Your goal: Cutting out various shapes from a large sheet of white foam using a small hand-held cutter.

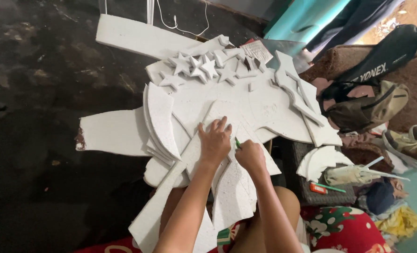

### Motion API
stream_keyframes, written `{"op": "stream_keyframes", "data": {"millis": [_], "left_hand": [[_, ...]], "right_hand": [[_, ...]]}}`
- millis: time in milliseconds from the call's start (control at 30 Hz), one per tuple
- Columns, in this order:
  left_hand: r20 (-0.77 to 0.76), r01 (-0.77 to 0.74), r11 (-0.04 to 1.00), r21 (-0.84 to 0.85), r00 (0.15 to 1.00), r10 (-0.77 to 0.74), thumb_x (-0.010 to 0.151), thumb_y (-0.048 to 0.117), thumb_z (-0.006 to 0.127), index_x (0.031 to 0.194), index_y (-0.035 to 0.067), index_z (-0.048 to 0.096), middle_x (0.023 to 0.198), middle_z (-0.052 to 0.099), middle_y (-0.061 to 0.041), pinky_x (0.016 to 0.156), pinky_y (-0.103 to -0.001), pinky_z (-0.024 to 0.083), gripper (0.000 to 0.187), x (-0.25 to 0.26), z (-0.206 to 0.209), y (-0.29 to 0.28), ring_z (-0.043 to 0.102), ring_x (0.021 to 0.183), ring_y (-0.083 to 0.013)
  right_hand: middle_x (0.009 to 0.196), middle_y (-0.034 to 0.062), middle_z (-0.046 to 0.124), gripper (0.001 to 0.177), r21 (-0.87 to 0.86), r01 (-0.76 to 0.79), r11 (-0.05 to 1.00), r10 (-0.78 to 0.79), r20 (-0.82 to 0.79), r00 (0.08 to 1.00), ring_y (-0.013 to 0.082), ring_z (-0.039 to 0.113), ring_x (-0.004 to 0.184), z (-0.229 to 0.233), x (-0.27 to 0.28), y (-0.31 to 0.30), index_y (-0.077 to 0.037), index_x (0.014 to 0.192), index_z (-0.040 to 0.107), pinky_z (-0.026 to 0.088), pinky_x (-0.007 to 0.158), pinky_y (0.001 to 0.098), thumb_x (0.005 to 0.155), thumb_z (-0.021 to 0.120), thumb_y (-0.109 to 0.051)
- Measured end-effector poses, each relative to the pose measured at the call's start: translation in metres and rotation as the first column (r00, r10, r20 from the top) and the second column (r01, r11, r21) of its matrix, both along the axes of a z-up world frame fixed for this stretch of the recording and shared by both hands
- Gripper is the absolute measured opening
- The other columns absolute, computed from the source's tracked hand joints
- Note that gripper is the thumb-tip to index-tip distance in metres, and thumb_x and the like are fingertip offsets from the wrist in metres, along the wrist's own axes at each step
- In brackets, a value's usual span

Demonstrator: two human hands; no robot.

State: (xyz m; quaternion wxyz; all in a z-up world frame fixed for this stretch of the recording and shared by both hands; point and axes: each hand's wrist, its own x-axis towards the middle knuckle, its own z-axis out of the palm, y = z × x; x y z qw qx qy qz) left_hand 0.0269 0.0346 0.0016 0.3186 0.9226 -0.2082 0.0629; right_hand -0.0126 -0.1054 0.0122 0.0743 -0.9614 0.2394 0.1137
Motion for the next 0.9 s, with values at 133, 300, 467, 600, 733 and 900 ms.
{"op": "stream_keyframes", "data": {"millis": [133, 300, 467, 600, 733, 900], "left_hand": [[0.013, -0.013, 1.000, -0.023, 1.000, 0.013, 0.090, 0.011, 0.042, 0.117, 0.019, 0.066, 0.137, 0.054, -0.008, 0.098, -0.065, 0.028, 0.037, 0.000, 0.003, 0.000, 0.049, 0.126, -0.0252], [-0.002, -0.003, 1.000, 0.006, 1.000, 0.003, 0.088, 0.012, 0.045, 0.120, 0.020, 0.064, 0.137, 0.053, -0.008, 0.098, -0.066, 0.027, 0.038, 0.002, -0.001, -0.001, 0.047, 0.127, -0.0245], [-0.025, 0.015, 1.000, 0.007, 1.000, -0.015, 0.089, 0.013, 0.045, 0.120, 0.019, 0.064, 0.139, 0.052, -0.007, 0.099, -0.066, 0.027, 0.036, 0.000, 0.004, 0.001, 0.046, 0.128, -0.0245], [-0.032, 0.024, 0.999, 0.049, 0.999, -0.022, 0.091, 0.016, 0.046, 0.123, 0.021, 0.062, 0.142, 0.048, -0.006, 0.100, -0.066, 0.025, 0.036, 0.003, -0.005, -0.003, 0.043, 0.130, -0.0230], [-0.029, 0.021, 0.998, 0.056, 0.999, -0.019, 0.090, 0.016, 0.046, 0.122, 0.021, 0.063, 0.142, 0.049, -0.004, 0.100, -0.065, 0.024, 0.036, 0.002, -0.007, -0.004, 0.043, 0.130, -0.0218], [-0.103, 0.026, 0.997, 0.067, 0.994, -0.019, 0.091, 0.018, 0.048, 0.125, 0.024, 0.060, 0.146, 0.044, -0.002, 0.102, -0.066, 0.022, 0.036, 0.005, -0.005, -0.006, 0.039, 0.133, -0.0209]], "right_hand": [[0.070, 0.0224, 0.066, 0.025, 0.053, -0.016, 0.998, 0.013, 0.047, 0.999, 0.0408, 0.068, 0.076, 0.013, -0.005, 0.008, -0.007, 0.083, 0.075, 0.055, 0.068, 0.0501, 0.075, 0.056, -0.021], [0.075, 0.0217, 0.067, 0.026, -0.002, -0.007, 1.000, 0.007, -0.038, 0.999, 0.0392, 0.068, 0.079, 0.021, -0.005, 0.017, -0.005, 0.086, 0.075, 0.055, 0.068, 0.0507, 0.077, 0.057, -0.021], [0.081, 0.0236, 0.067, 0.028, 0.034, 0.036, 0.999, -0.035, -0.024, 0.999, 0.0414, 0.068, 0.084, 0.023, -0.012, 0.022, -0.004, 0.093, 0.074, 0.055, 0.072, 0.0527, 0.079, 0.057, -0.022], [0.082, 0.0210, 0.068, 0.028, 0.002, 0.030, 1.000, -0.030, -0.069, 0.997, 0.0388, 0.069, 0.084, 0.037, -0.023, 0.035, -0.006, 0.094, 0.074, 0.056, 0.073, 0.0513, 0.081, 0.057, -0.023], [0.083, 0.0239, 0.067, 0.029, 0.012, 0.027, 1.000, -0.026, -0.058, 0.998, 0.0404, 0.068, 0.086, 0.029, -0.019, 0.033, -0.001, 0.096, 0.073, 0.055, 0.073, 0.0511, 0.080, 0.059, -0.021], [0.085, 0.0234, 0.068, 0.030, 0.002, 0.002, 1.000, -0.002, -0.084, 0.996, 0.0410, 0.068, 0.087, 0.039, -0.034, 0.036, -0.004, 0.097, 0.073, 0.055, 0.073, 0.0504, 0.083, 0.055, -0.024]]}}
